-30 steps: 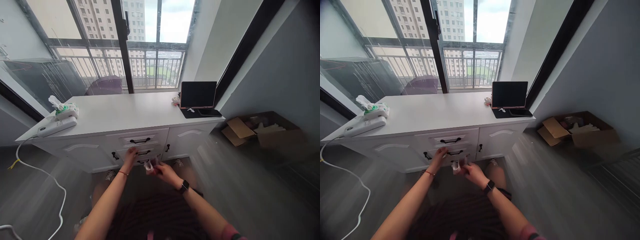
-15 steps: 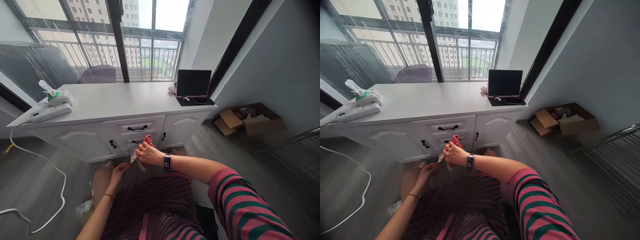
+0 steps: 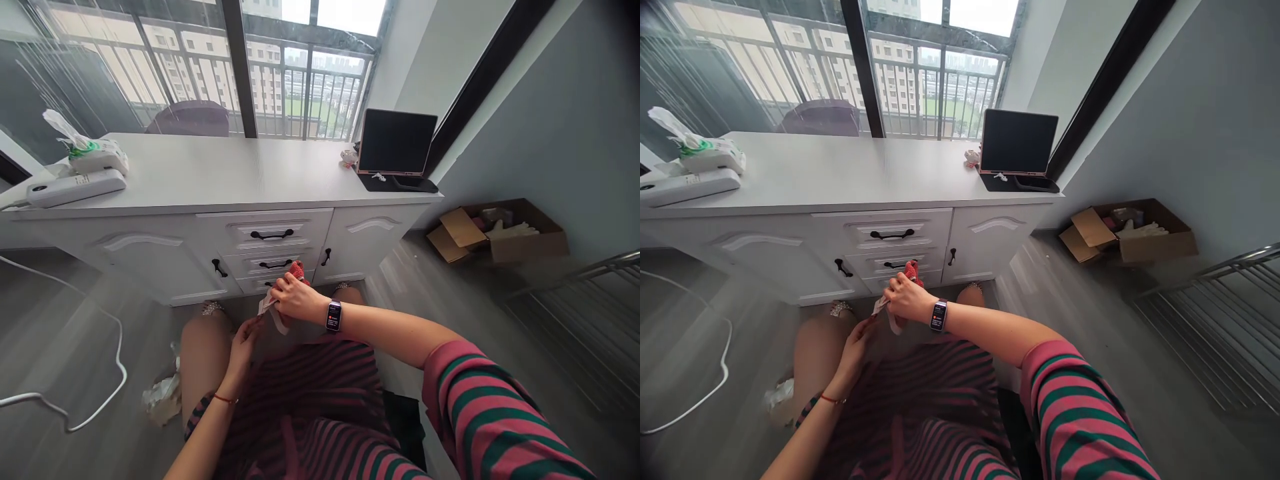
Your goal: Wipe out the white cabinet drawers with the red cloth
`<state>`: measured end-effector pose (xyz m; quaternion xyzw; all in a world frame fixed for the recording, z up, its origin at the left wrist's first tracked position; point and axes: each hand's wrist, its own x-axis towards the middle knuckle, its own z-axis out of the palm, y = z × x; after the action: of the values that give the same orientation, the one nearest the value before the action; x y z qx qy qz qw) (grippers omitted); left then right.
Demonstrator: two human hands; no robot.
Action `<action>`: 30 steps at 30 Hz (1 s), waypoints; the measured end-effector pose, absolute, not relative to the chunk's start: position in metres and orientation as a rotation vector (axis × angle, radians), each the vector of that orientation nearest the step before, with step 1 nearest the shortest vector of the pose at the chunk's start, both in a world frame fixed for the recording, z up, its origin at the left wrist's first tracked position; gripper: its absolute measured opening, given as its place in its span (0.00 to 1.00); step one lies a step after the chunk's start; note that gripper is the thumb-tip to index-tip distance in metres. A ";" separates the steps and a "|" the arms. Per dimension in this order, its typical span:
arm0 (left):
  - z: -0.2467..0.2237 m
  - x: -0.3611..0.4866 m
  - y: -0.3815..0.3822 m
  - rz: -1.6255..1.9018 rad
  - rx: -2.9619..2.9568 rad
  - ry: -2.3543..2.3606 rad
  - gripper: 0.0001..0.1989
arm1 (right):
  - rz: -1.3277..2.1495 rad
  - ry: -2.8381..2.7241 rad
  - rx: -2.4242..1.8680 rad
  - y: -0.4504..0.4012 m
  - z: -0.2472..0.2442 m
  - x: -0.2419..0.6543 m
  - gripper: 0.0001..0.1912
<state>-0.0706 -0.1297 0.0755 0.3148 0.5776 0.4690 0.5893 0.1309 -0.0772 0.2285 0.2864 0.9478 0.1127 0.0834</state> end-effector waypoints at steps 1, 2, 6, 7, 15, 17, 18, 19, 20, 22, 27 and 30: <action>0.083 -0.069 -0.133 1.130 0.775 1.411 0.25 | 0.315 2.818 0.864 -0.077 0.226 0.131 0.15; 0.093 -0.067 -0.138 1.182 0.844 1.492 0.23 | 0.294 2.805 0.871 -0.077 0.225 0.131 0.15; 0.157 -0.041 -0.161 1.337 1.430 1.639 0.17 | 0.235 2.759 0.886 -0.075 0.219 0.124 0.13; 0.173 -0.029 -0.168 1.344 1.632 1.572 0.18 | 0.232 2.752 0.891 -0.073 0.218 0.120 0.13; 0.221 0.048 -0.183 1.226 2.254 1.715 0.19 | 0.277 2.762 0.835 -0.066 0.216 0.087 0.13; 0.218 0.046 -0.181 1.288 2.269 1.690 0.17 | 0.295 2.771 0.826 -0.067 0.218 0.085 0.13; 0.217 0.044 -0.180 1.316 2.282 1.661 0.17 | 0.298 2.773 0.825 -0.068 0.219 0.085 0.13; 0.215 0.041 -0.178 1.339 2.295 1.628 0.17 | 0.295 2.774 0.822 -0.068 0.219 0.085 0.14; 0.214 0.039 -0.178 1.355 2.303 1.596 0.17 | 0.289 2.774 0.819 -0.069 0.219 0.085 0.14; 0.212 0.035 -0.176 1.362 2.295 1.538 0.18 | 0.272 2.768 0.814 -0.069 0.219 0.086 0.13; 0.209 0.031 -0.172 1.240 2.091 1.467 0.19 | 0.202 2.781 0.826 -0.068 0.215 0.088 0.13; 0.212 0.028 -0.172 1.167 1.896 1.352 0.26 | 0.166 2.773 0.843 -0.066 0.215 0.091 0.14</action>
<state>0.0280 -0.1719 0.2121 0.7018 0.5005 0.4320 0.2651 0.0910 -0.0657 0.2154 0.2882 0.9484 0.0569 0.1192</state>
